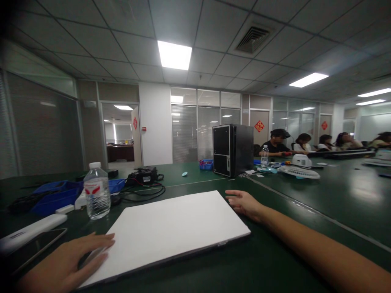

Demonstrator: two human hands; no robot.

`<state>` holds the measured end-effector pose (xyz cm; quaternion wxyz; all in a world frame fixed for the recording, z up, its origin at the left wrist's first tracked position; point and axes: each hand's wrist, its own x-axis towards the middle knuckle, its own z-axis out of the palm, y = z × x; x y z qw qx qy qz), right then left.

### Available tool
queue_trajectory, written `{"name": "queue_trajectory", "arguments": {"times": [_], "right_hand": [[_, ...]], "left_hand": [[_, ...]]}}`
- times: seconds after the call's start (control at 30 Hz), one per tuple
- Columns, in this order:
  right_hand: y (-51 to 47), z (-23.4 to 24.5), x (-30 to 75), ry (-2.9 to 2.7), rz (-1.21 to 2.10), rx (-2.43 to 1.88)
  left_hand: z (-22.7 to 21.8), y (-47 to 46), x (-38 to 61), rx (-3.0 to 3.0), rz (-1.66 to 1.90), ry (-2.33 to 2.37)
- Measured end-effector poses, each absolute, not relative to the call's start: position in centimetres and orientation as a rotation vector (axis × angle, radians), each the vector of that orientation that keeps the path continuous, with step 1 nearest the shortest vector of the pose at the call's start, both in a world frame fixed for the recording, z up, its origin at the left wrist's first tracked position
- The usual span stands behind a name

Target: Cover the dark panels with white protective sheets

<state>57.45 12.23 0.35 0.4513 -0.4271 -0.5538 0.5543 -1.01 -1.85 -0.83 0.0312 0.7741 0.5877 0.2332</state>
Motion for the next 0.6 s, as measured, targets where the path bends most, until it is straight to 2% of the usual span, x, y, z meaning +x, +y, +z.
{"name": "queue_trajectory", "arguments": {"times": [0.07,0.13,0.37,0.6], "right_hand": [[11.9,0.5,57.1,-1.377,1.380,-1.030],[11.5,0.9,56.8,-1.393,1.324,-0.998],[10.7,2.1,55.3,-1.507,0.920,-0.926],[10.6,1.8,55.3,-1.485,0.786,-0.814]], "left_hand": [[-1.1,-2.1,-1.3,2.452,0.451,1.857],[-1.0,-2.3,-1.5,2.484,0.400,1.864],[-0.3,-2.3,-1.3,2.524,0.472,1.862],[-0.3,-2.2,-2.4,2.483,0.687,1.839]]}}
